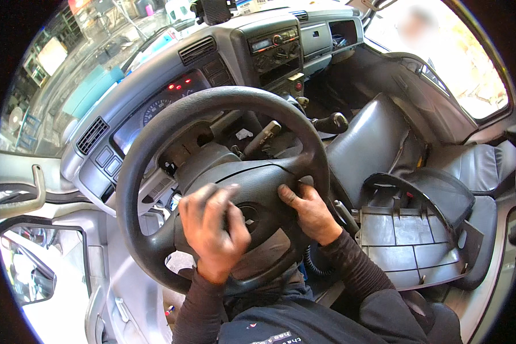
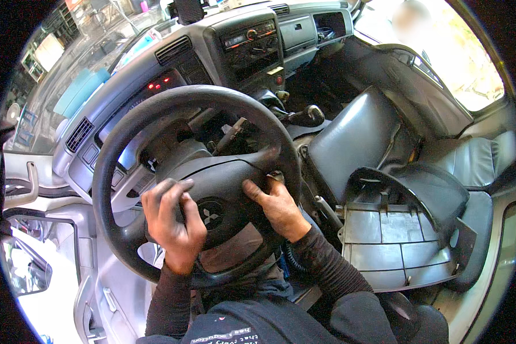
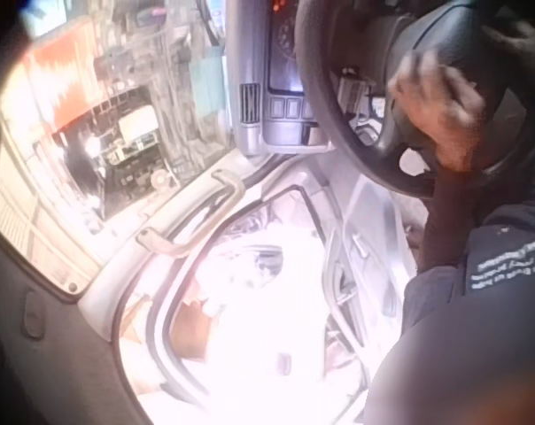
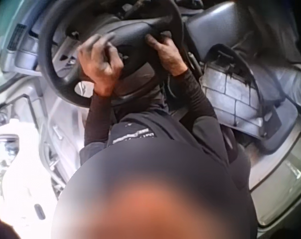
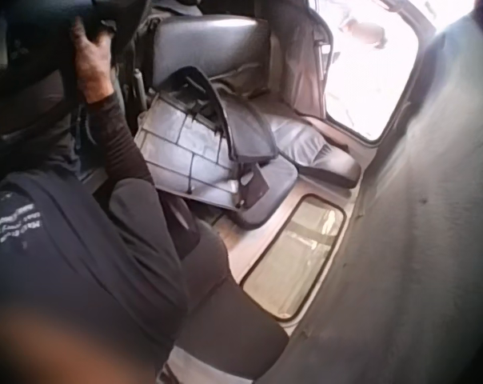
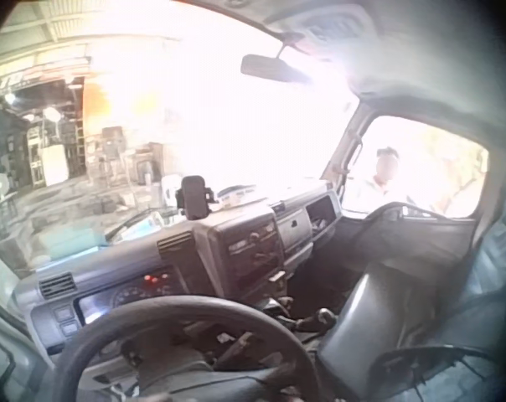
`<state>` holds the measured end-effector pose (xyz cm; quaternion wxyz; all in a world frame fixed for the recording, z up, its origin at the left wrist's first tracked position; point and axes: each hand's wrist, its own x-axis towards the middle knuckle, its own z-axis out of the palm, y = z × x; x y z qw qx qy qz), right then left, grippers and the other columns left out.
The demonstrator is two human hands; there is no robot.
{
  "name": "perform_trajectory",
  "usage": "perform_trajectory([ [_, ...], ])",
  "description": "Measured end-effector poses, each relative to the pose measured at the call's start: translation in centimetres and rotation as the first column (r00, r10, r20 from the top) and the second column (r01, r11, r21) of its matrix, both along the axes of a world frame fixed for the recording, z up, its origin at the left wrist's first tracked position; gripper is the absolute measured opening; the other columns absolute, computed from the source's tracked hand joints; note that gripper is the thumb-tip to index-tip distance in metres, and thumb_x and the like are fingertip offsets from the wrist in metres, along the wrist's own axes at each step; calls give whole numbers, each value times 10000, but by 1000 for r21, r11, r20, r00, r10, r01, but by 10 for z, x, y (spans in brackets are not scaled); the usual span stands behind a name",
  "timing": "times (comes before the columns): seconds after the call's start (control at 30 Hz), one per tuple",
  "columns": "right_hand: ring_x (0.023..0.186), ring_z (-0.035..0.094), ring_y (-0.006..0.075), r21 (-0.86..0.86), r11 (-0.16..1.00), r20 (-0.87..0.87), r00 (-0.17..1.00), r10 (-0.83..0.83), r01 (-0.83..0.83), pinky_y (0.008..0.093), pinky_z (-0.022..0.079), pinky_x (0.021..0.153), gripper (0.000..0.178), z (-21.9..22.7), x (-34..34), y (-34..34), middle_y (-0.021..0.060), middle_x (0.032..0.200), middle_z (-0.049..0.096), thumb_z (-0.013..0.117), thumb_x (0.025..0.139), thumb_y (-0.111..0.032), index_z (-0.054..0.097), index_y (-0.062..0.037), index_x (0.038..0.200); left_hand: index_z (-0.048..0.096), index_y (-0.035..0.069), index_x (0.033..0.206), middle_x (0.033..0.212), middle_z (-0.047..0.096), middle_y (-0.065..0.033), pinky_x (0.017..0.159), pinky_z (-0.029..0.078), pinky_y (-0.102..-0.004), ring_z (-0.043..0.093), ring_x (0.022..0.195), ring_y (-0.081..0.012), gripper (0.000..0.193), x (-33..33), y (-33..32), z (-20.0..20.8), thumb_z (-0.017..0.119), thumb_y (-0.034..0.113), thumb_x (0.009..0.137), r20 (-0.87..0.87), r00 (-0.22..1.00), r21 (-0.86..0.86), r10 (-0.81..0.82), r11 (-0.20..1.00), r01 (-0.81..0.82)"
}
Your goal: The person removes the center cover of a truck steering wheel, sprays a lubricant into the internal mechanism, and reattaches the cover. The person then rotates the steering wheel to test the movement.
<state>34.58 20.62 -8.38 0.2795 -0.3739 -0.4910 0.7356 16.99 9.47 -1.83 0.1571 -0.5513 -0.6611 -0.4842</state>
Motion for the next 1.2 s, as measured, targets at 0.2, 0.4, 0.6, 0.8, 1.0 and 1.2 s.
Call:
perform_trajectory([
  [0.2,1130,621,170,118,979,217,967,137,-165,327,492,1019,469,20,24,2,132,1239,711,639,1081,-298,620,91,1342,738,89,1009,1000,668,-100,845,480,-413,606,909,-282,329,-2,-20,-2,664,-89,742,84,996,19,-2,1000,0],
  [0.4,1125,656,195,298,903,442,883,157,-310,344,521,1003,454,18,40,-8,162,1257,718,709,1022,-180,604,112,1354,729,22,940,979,677,-126,841,499,-353,611,903,-278,248,1,-16,-10,609,-111,767,158,987,14,30,999,-32],
  [0.6,1228,673,340,398,912,340,939,-43,-103,410,493,1079,736,0,27,-25,256,1285,706,883,842,-366,612,98,1345,725,63,962,962,681,-103,820,482,-378,601,890,-268,290,2,-25,1,640,-77,722,200,980,46,-1,999,-9],
  [0.8,1183,663,256,398,910,321,947,-22,-114,368,508,1061,655,8,29,-25,208,1280,706,886,861,-204,598,121,1351,693,26,952,982,662,-130,802,494,-376,607,863,-277,254,-4,-9,4,600,-92,747,24,996,-18,82,997,-81],
  [1.0,1136,670,244,475,879,303,946,-114,-47,363,509,1035,583,19,17,-29,184,1254,723,861,890,-217,637,126,1304,683,9,922,942,659,-130,762,502,-327,603,856,-243,229,-7,-17,-6,576,-109,758,297,954,179,-48,984,-7],
  [1.2,1136,702,391,657,743,424,878,-220,-131,424,526,1010,538,24,20,-26,247,1190,726,856,867,-279,682,55,1252,694,17,927,947,658,-129,764,515,-318,626,877,-240,244,-14,-14,-2,585,-116,754,355,934,187,-38,982,-31],
])
